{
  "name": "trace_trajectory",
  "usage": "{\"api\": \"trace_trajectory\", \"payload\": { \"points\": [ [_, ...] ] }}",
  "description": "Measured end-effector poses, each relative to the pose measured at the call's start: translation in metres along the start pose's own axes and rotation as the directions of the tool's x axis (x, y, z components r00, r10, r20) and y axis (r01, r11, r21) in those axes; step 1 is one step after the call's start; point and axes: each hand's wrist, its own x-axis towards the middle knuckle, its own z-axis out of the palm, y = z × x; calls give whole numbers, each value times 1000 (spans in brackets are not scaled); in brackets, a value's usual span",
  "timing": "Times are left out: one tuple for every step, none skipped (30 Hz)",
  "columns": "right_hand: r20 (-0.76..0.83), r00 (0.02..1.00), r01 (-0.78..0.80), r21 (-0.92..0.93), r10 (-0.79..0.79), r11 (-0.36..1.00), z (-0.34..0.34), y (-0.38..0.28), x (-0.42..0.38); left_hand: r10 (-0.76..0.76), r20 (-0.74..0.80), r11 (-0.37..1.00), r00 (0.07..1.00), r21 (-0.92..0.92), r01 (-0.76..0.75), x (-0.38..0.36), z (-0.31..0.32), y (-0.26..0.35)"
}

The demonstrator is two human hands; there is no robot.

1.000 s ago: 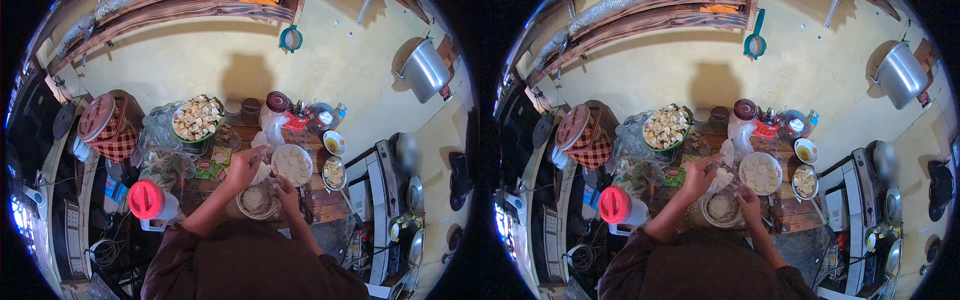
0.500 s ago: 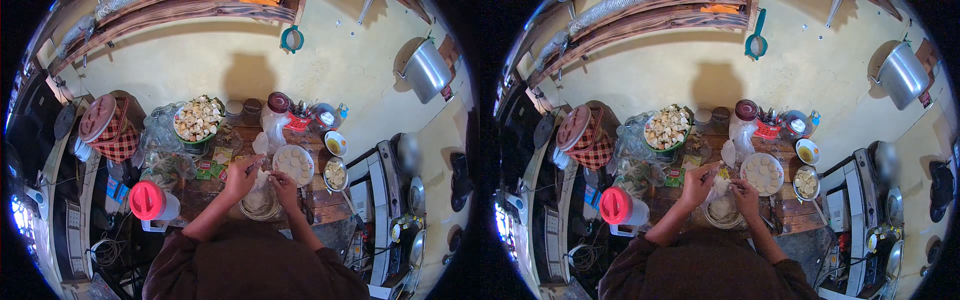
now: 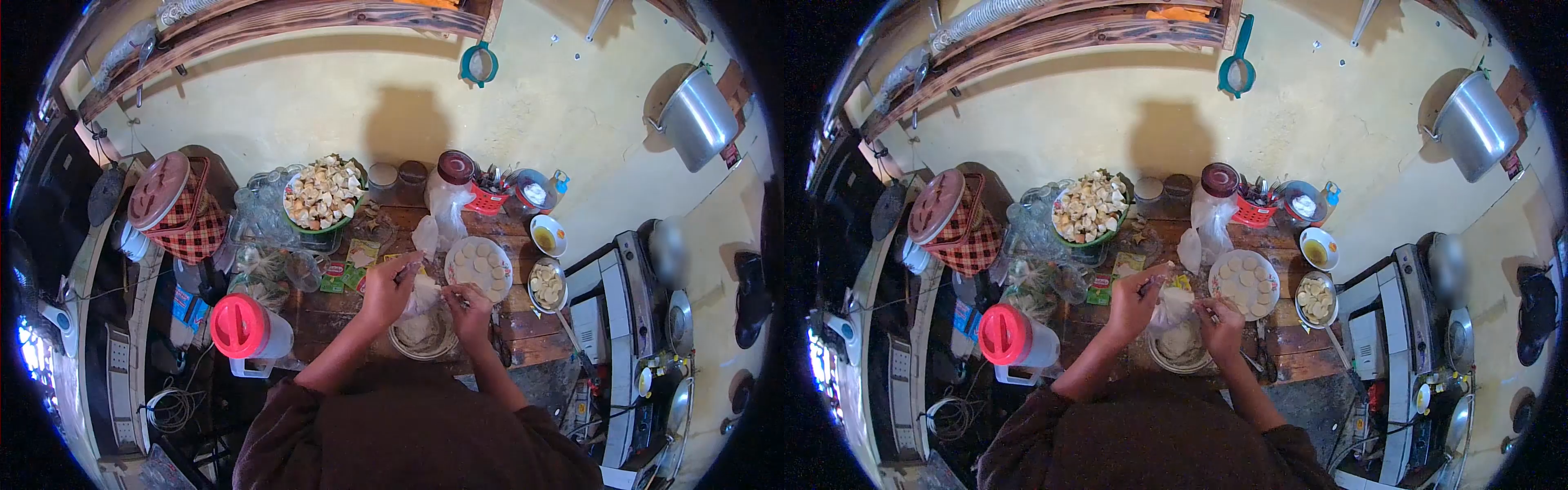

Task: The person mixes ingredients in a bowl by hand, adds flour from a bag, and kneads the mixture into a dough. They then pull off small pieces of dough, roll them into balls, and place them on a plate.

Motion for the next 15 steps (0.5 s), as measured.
{"api": "trace_trajectory", "payload": {
  "points": [
    [0, 1000, 0, -1, 0, 1000, -1, 0, 0, -21, -3, 1000, 1000, -20, 21, 0, 0, -3],
    [-5, 999, 34, -11, -34, 999, -2, 0, 0, -42, -6, 998, 999, -39, 42, 0, 0, -4],
    [-8, 998, 69, -22, -69, 997, -3, -1, 1, -42, -6, 998, 999, -40, 41, 1, -1, -5],
    [-9, 998, 69, -22, -69, 997, -4, -3, 1, -42, -8, 999, 999, -15, 42, 1, -2, -5],
    [-32, 991, 126, -50, -128, 991, -6, -8, 3, -42, -10, 999, 999, 9, 42, 2, -4, -5],
    [-52, 981, 183, -78, -187, 980, -7, -11, 4, -42, -12, 999, 999, 9, 42, 3, -6, -2],
    [-50, 981, 184, -77, -188, 980, -6, -10, 4, -36, -17, 998, 999, 54, 37, 4, -9, 4],
    [-30, 983, 180, -82, -182, 980, -6, -9, 2, -31, -20, 995, 999, 99, 33, 5, -11, 7],
    [-12, 984, 174, -88, -176, 981, -6, -8, 0, -31, -19, 995, 999, 98, 33, 3, -10, 7],
    [-14, 984, 176, -88, -178, 980, -7, -10, -1, -46, -24, 996, 999, 71, 48, 2, -9, 6],
    [-51, 981, 183, -88, -187, 979, -7, -14, -1, -59, -32, 997, 998, 44, 60, 3, -9, 6],
    [-84, 978, 185, -88, -192, 979, -7, -17, -2, -59, -36, 997, 998, 44, 60, 4, -8, 5],
    [-81, 978, 183, -88, -190, 979, -7, -17, -2, -65, -39, 998, 997, 17, 66, 4, -7, 3],
    [-79, 971, 213, -130, -224, 968, -8, -17, -2, -73, -40, 997, 997, -12, 72, 2, -6, 2],
    [-77, 962, 248, -172, -264, 953, -9, -17, -1, -72, -38, 997, 997, -13, 71, 1, -6, 6]
  ]
}}
